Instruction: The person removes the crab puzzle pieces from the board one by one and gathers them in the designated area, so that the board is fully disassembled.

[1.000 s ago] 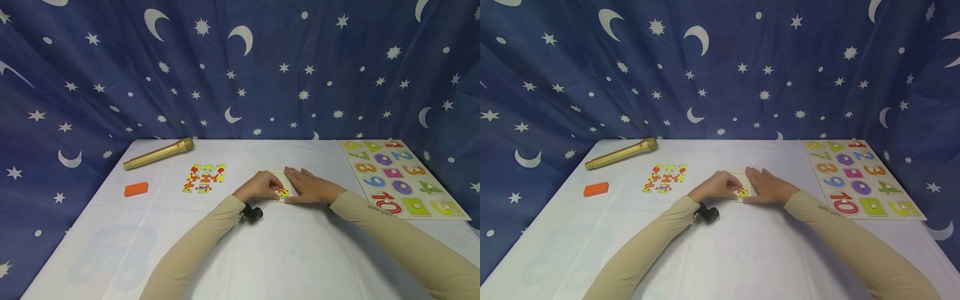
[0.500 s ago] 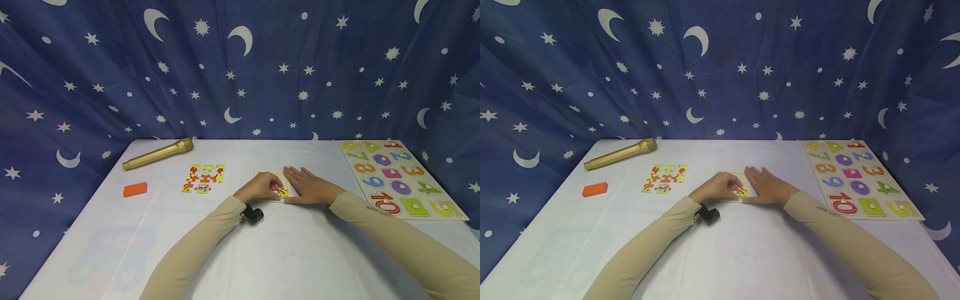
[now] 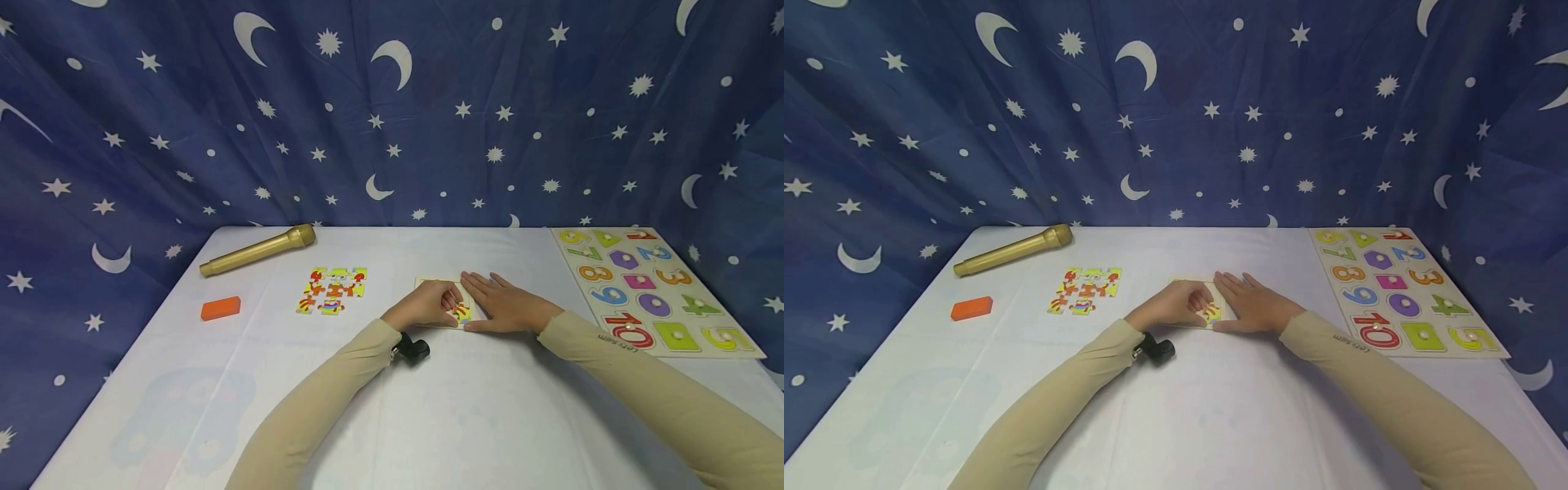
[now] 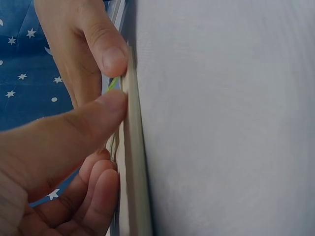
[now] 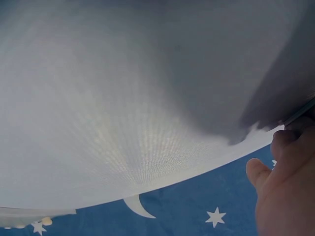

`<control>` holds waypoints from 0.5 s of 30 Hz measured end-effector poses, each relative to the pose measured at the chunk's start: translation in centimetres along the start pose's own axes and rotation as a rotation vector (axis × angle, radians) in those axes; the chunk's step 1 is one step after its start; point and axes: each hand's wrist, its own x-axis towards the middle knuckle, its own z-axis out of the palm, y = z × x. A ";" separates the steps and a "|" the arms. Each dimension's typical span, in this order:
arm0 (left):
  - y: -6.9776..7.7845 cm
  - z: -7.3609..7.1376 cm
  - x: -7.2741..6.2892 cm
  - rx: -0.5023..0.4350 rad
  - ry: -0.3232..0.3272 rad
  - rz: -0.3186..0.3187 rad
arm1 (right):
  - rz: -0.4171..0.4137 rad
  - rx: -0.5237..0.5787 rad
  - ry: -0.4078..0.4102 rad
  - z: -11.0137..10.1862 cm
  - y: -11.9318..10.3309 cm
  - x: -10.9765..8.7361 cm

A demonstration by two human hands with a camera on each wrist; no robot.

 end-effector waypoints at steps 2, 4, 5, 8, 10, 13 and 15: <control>0.0 0.0 0.0 -0.004 0.001 0.001 | 0.000 0.001 -0.001 0.0 0.0 0.0; -0.1 0.1 0.1 -0.007 0.001 0.002 | 0.000 0.003 -0.002 0.0 0.0 0.0; -0.1 0.1 0.1 -0.006 0.000 0.001 | 0.000 0.004 -0.003 0.0 0.0 0.0; -0.1 0.1 0.2 0.004 -0.006 -0.003 | 0.001 0.008 -0.006 0.0 0.0 0.1; -0.1 0.1 0.2 0.018 -0.012 -0.007 | 0.000 0.005 -0.010 -0.1 0.0 0.1; 0.0 0.0 0.2 0.025 -0.018 -0.011 | -0.002 0.004 -0.011 -0.1 0.0 0.0; 0.0 0.0 0.2 0.021 -0.021 -0.014 | -0.004 0.007 -0.008 -0.1 0.0 0.0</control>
